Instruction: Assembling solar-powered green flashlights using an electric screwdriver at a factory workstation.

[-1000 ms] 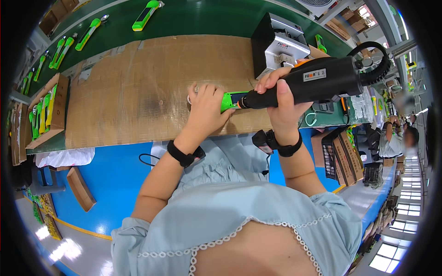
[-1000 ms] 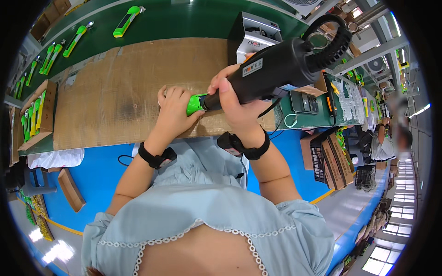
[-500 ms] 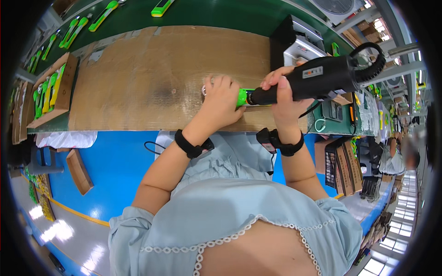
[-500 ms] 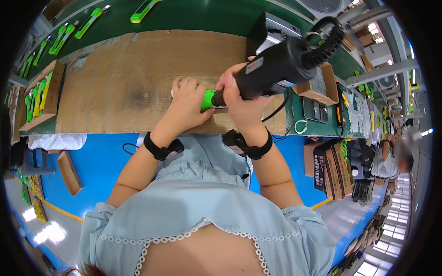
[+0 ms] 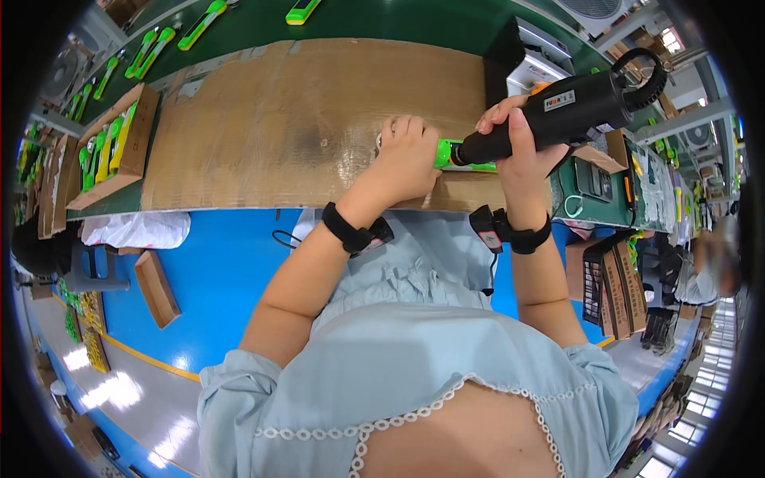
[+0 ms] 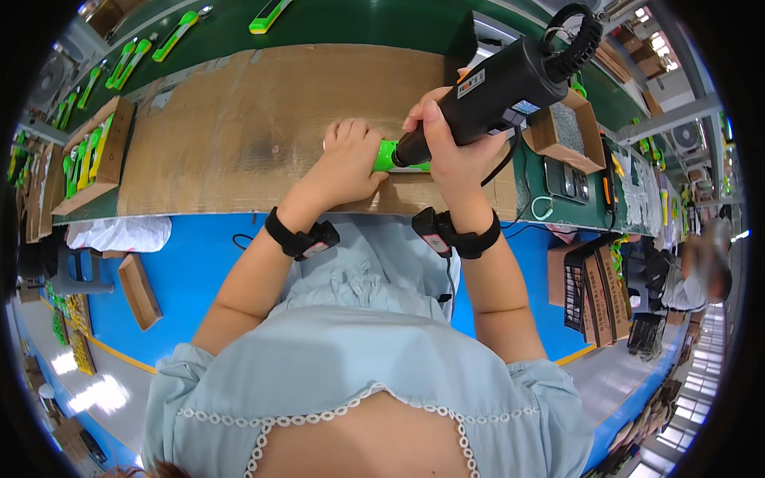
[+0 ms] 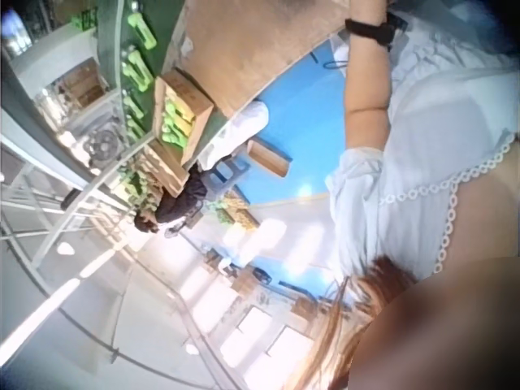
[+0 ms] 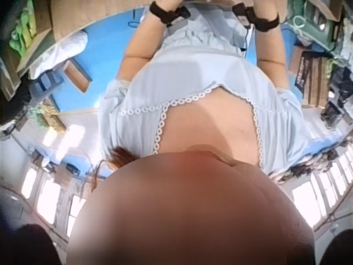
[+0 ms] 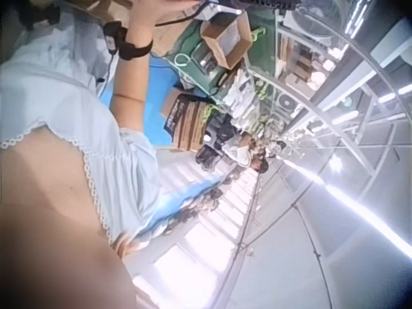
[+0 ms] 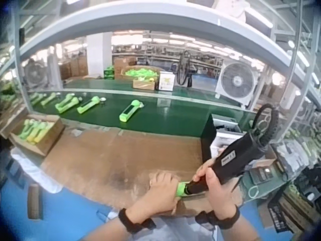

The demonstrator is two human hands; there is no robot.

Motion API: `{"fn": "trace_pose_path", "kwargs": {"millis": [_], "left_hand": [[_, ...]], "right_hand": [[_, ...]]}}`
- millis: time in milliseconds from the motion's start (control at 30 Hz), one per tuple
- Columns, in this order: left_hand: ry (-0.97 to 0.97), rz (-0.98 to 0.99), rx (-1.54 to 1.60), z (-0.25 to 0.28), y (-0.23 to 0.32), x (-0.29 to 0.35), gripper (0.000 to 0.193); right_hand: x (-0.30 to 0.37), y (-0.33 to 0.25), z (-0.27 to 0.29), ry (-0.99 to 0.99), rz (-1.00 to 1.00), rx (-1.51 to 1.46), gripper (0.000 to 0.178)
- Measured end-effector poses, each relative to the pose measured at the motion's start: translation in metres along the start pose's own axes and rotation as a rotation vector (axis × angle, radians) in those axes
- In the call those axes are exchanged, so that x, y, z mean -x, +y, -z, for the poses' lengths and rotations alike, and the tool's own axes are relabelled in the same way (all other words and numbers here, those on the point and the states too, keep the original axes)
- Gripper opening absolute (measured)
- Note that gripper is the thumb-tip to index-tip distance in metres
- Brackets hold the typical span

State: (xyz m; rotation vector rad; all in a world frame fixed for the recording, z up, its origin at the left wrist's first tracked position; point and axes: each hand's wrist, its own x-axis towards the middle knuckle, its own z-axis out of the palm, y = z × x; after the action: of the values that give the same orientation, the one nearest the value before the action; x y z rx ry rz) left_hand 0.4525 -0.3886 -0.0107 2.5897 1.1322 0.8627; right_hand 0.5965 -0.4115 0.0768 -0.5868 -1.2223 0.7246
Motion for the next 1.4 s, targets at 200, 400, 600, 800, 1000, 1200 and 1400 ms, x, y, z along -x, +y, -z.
{"fn": "trace_pose_path", "kwargs": {"millis": [200,400,600,800,1000,1200,1400], "left_hand": [[-0.113,0.024,-0.009,-0.001,0.035,-0.001,0.052],[-0.055,0.042,-0.018,0.004,0.040,0.008,0.052],[-0.012,0.090,-0.093,0.008,0.043,0.017,0.053],[0.012,0.120,-0.151,0.004,0.049,0.020,0.053],[-0.006,0.136,-0.162,0.000,0.049,0.023,0.053],[-0.005,0.137,-0.152,-0.003,0.046,0.027,0.054],[0.019,0.120,-0.131,-0.006,0.043,0.026,0.055]], "right_hand": [[-0.005,-0.029,0.029,-0.055,0.031,-0.085,0.050],[-0.052,-0.070,0.060,0.178,0.284,0.039,0.050],[-0.092,-0.029,0.093,0.338,0.346,0.292,0.026],[-0.108,-0.003,0.111,0.334,0.323,0.461,0.029],[-0.106,-0.015,0.102,0.275,0.197,0.505,0.026],[-0.059,-0.035,0.062,0.194,0.053,0.202,0.040],[-0.020,-0.030,0.016,0.024,0.033,0.041,0.034]]}}
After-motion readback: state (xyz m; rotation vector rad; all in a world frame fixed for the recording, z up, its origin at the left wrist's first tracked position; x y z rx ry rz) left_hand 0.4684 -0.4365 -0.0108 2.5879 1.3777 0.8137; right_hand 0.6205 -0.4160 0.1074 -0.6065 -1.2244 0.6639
